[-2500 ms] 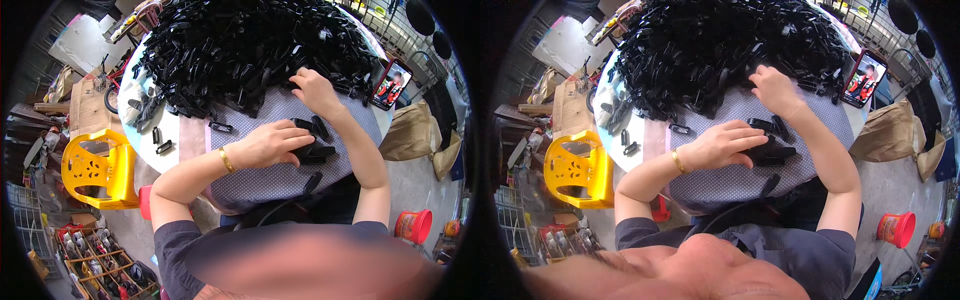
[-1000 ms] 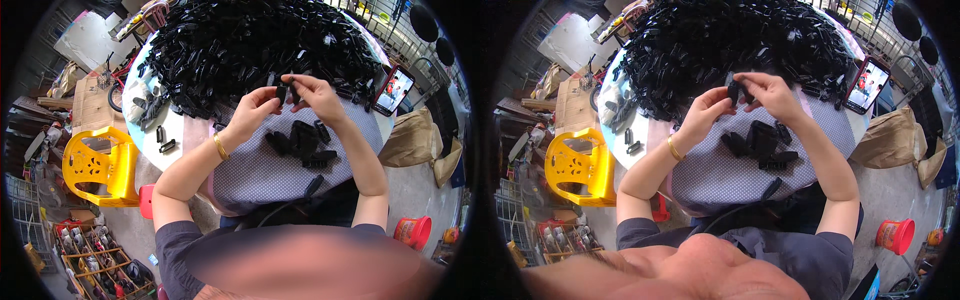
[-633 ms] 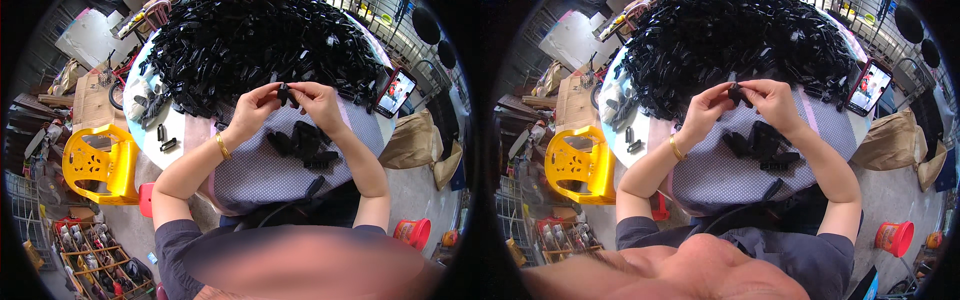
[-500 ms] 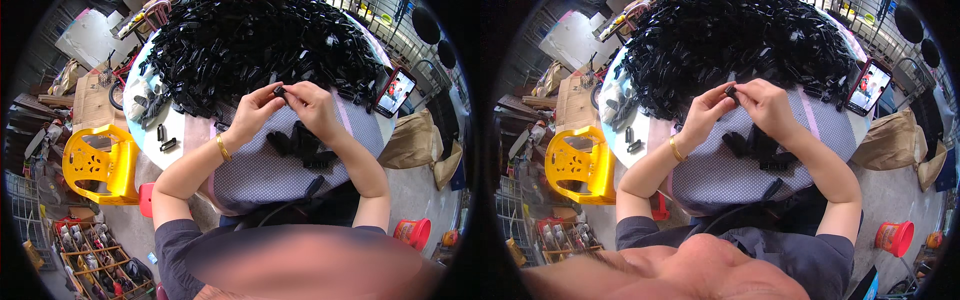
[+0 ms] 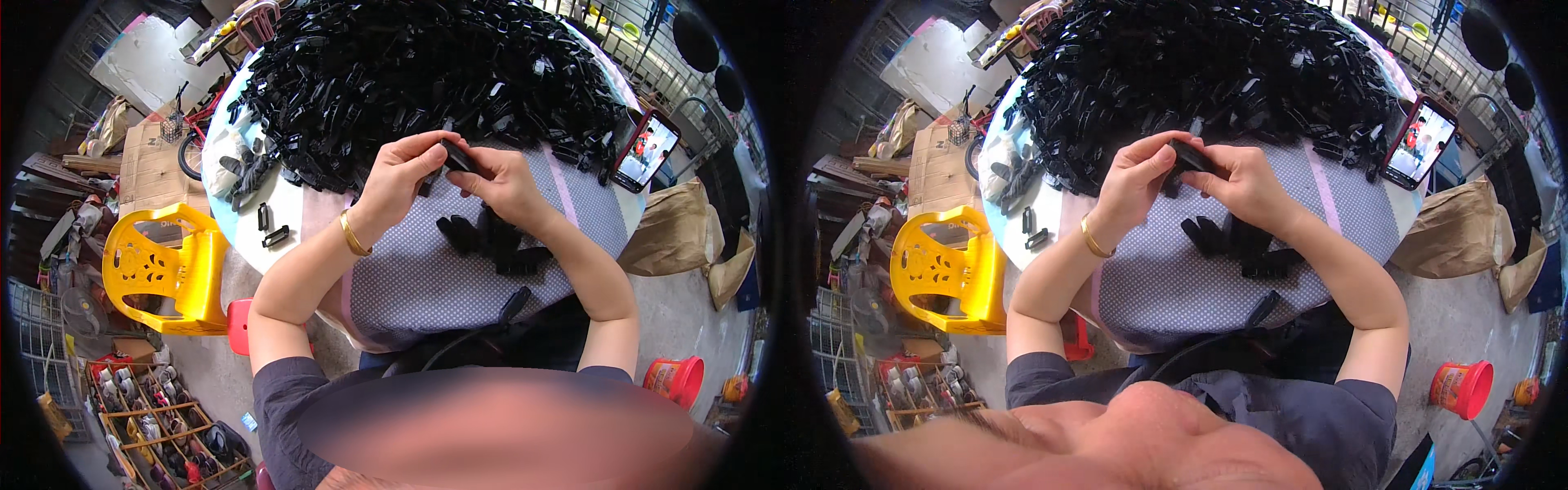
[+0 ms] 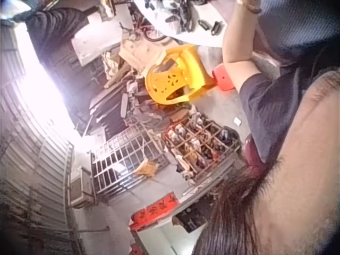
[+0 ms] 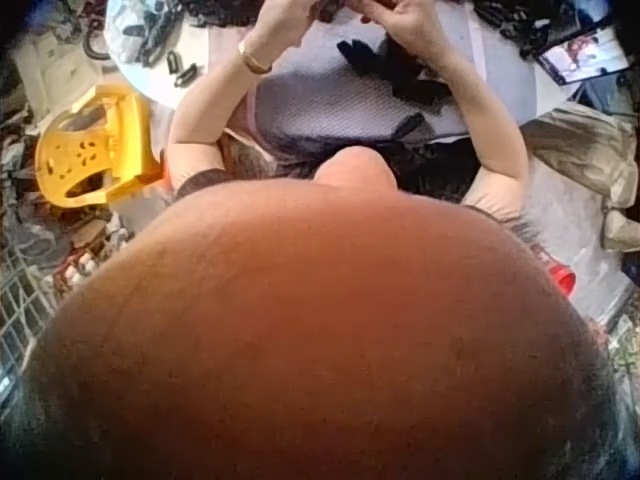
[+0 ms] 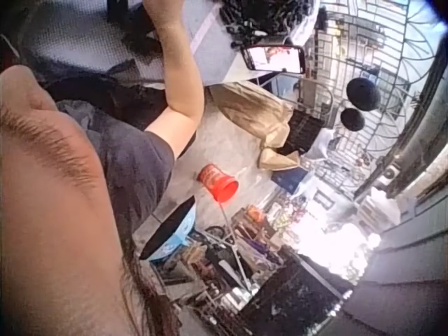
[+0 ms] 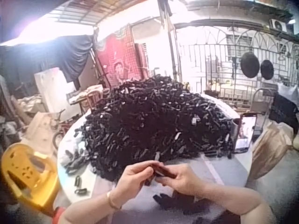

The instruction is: Inspecting and sorting small black plastic components at a workstation.

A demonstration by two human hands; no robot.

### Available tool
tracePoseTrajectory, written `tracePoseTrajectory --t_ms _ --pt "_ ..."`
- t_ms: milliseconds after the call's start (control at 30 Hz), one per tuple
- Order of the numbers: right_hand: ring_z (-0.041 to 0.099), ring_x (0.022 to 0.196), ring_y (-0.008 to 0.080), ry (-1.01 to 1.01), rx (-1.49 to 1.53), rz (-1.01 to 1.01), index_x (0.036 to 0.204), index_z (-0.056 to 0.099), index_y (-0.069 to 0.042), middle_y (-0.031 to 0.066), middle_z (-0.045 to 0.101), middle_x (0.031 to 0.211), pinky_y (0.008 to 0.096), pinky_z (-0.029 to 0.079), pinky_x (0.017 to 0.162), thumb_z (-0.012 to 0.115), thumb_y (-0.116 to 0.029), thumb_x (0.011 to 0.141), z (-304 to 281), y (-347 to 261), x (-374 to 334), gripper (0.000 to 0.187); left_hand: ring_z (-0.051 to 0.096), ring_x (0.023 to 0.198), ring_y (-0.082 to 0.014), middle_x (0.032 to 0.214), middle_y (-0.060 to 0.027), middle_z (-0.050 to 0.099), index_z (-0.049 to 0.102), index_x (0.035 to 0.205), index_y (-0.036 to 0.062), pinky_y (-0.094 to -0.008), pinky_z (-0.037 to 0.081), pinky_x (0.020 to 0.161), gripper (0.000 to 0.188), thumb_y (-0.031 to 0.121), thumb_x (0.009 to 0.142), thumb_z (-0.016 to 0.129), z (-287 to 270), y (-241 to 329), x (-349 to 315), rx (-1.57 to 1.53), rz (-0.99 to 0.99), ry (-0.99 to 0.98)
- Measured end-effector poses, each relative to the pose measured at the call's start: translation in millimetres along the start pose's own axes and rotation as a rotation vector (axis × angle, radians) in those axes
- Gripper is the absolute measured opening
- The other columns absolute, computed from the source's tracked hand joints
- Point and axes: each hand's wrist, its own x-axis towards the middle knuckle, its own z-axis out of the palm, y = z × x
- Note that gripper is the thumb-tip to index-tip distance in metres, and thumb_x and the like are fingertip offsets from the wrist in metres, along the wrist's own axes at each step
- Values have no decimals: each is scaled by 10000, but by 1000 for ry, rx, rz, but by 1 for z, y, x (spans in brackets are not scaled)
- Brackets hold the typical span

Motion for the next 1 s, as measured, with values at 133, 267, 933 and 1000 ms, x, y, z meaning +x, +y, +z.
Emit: tracePoseTrajectory --t_ms 133,267,933,1000 --pt "596 676 96 17 -194 -139 1057 602 26 63 626 767 219 487 605 674 -94 802 0 4 -1 291 609 914 -154 1001 -101 649 623 1079 -1 -275 489 839 229 106 884 567 4 4 -1 40 70 -39" --pt "612 778 164 -57 -398 -373 1071 615 -28 107 637 928 279 509 678 677 -50 756 -16 8 11 322 617 886 -178 963 -85 661 642 1045 8 -290 496 812 224 58 828 618 18 14 -10 417 30 77" --pt "612 892 264 -206 -845 -318 833 658 -57 74 611 1112 336 498 783 611 -37 702 -41 29 19 141 537 948 -331 1028 -168 507 533 1103 9 -374 461 819 511 207 683 746 10 27 -15 1844 -251 64" --pt "634 848 263 -186 -814 -285 808 651 -28 92 625 1098 319 513 738 579 0 698 -46 22 16 135 547 940 -331 1022 -169 511 541 1085 2 -369 467 808 481 191 690 740 5 18 -13 1811 -141 34"
